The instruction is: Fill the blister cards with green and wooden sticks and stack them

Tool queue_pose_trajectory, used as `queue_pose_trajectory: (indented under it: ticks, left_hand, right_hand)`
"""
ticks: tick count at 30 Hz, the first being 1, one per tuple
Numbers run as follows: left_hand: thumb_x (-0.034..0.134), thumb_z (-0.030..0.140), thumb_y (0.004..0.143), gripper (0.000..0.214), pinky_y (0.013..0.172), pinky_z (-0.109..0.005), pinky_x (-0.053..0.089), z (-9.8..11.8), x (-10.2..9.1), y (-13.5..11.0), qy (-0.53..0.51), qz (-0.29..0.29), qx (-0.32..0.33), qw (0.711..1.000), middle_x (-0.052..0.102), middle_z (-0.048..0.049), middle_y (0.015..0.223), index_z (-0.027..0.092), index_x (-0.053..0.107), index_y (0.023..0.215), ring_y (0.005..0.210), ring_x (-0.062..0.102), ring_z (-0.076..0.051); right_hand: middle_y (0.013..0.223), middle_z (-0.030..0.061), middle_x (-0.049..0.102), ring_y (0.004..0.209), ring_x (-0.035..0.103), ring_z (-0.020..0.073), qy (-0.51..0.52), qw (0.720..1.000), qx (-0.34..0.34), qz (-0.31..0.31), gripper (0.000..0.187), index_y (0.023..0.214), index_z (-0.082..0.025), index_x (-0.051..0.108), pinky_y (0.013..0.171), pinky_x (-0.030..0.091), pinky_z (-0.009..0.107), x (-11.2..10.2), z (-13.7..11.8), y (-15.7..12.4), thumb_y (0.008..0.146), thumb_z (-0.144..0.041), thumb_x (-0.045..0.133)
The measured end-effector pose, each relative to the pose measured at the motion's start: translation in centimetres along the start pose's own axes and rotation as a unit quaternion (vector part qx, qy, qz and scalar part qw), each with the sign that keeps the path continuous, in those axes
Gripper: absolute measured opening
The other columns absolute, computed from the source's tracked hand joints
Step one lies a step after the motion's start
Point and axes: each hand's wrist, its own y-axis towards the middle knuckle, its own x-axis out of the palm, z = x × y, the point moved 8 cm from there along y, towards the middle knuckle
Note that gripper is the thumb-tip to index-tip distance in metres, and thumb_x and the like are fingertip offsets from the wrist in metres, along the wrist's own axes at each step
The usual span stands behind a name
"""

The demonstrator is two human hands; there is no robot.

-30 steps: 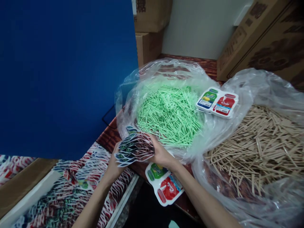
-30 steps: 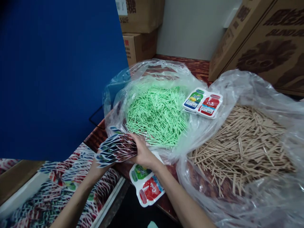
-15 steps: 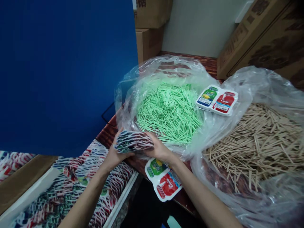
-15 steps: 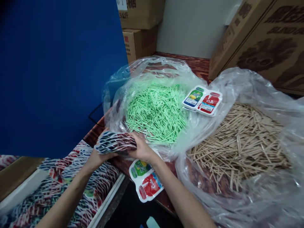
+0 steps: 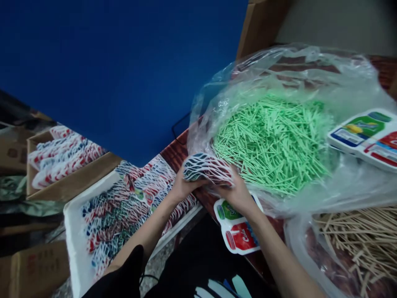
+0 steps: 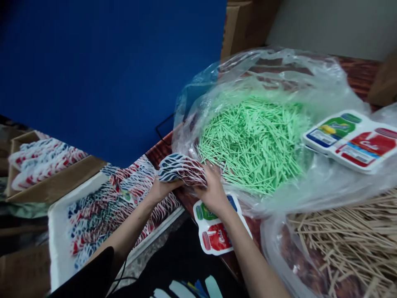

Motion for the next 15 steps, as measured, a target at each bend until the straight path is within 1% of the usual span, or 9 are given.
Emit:
queue_pose_trajectory:
  ticks: [3,5,7,9,11,12,13,14,15]
  left_hand:
    - [0.073,0.029,0.07,0.034,0.101,-0.044,0.044,1.0,-0.5,-0.7,-0.015,-0.029,0.03,0.999,0.068,0.0027,0.117,0.027,0.067,0.104,0.114,0.059,-0.026]
    - [0.071,0.031,0.071,0.032,0.099,-0.046,0.046,1.4,-1.8,-1.0,-0.019,-0.028,0.034,0.999,0.07,0.0008,0.111,0.025,0.068,0.102,0.111,0.061,-0.026]
    - [0.072,0.032,0.069,0.035,0.096,-0.047,0.048,1.7,-3.9,-1.2,-0.02,-0.023,0.034,0.999,0.071,-0.0017,0.107,0.023,0.068,0.103,0.108,0.062,-0.028]
    - [0.074,0.033,0.064,0.042,0.094,-0.046,0.049,2.0,-6.6,-1.5,-0.005,-0.02,0.029,0.999,0.072,-0.0042,0.103,0.02,0.068,0.103,0.105,0.063,-0.029]
    - [0.075,0.035,0.059,0.045,0.09,-0.044,0.051,1.8,-9.9,-2.2,0.061,-0.009,0.001,0.998,0.073,-0.0057,0.096,0.018,0.07,0.101,0.103,0.063,-0.031]
    - [0.075,0.036,0.057,0.044,0.088,-0.043,0.053,1.5,-11.9,-2.8,0.107,0.005,-0.019,0.994,0.074,-0.0057,0.09,0.017,0.071,0.096,0.1,0.064,-0.031]
    - [0.073,0.036,0.058,0.043,0.088,-0.041,0.052,0.9,-13.4,-3.6,0.162,-0.007,-0.05,0.986,0.074,-0.0053,0.089,0.017,0.072,0.096,0.1,0.063,-0.031]
    - [0.071,0.038,0.06,0.039,0.086,-0.04,0.053,0.5,-15.2,-4.6,0.214,-0.002,-0.072,0.974,0.074,-0.0048,0.086,0.017,0.073,0.093,0.098,0.064,-0.031]
    - [0.068,0.039,0.061,0.037,0.085,-0.04,0.053,-0.1,-16.7,-5.7,0.26,-0.01,-0.087,0.962,0.074,-0.0046,0.083,0.017,0.073,0.09,0.096,0.065,-0.031]
  right_hand:
    - [0.125,0.0079,0.059,0.121,0.051,0.0281,-0.022,1.0,-0.005,-0.008,0.047,0.127,-0.024,0.053,0.104,0.036,0.045,0.2,-2.5,-0.5,0.081,-0.023,0.064]
    - [0.125,0.0087,0.059,0.119,0.052,0.0279,-0.024,1.0,-0.01,-0.012,0.048,0.128,-0.024,0.052,0.103,0.038,0.043,0.9,-4.2,-0.6,0.081,-0.023,0.064]
    - [0.126,0.0095,0.057,0.119,0.052,0.028,-0.006,1.0,-0.011,-0.018,0.049,0.13,-0.023,0.05,0.103,0.038,0.042,2.3,-5.5,-0.6,0.082,-0.024,0.063]
    - [0.13,0.0098,0.055,0.121,0.051,0.0281,0.023,0.999,-0.008,-0.041,0.054,0.134,-0.023,0.045,0.104,0.038,0.042,4.4,-6.3,-0.6,0.082,-0.025,0.063]
    - [0.136,0.0098,0.051,0.126,0.047,0.0282,0.04,0.996,-0.011,-0.084,0.064,0.139,-0.022,0.039,0.107,0.036,0.043,6.9,-6.9,-0.7,0.081,-0.028,0.066]
    - [0.139,0.0101,0.048,0.128,0.044,0.0284,0.042,0.993,-0.012,-0.11,0.069,0.14,-0.022,0.036,0.108,0.034,0.044,8.1,-7.0,-0.9,0.079,-0.029,0.068]
    - [0.141,0.0107,0.046,0.13,0.042,0.0284,0.042,0.99,-0.009,-0.136,0.073,0.142,-0.021,0.035,0.109,0.033,0.045,9.2,-7.0,-1.2,0.078,-0.031,0.069]
    - [0.142,0.0115,0.045,0.131,0.04,0.0284,0.04,0.986,-0.001,-0.159,0.075,0.142,-0.02,0.034,0.109,0.032,0.045,10.3,-6.8,-1.6,0.077,-0.032,0.07]
    - [0.142,0.0124,0.046,0.131,0.041,0.0281,0.039,0.983,0.012,-0.179,0.075,0.142,-0.019,0.035,0.109,0.032,0.045,11.2,-6.4,-2.0,0.077,-0.031,0.071]
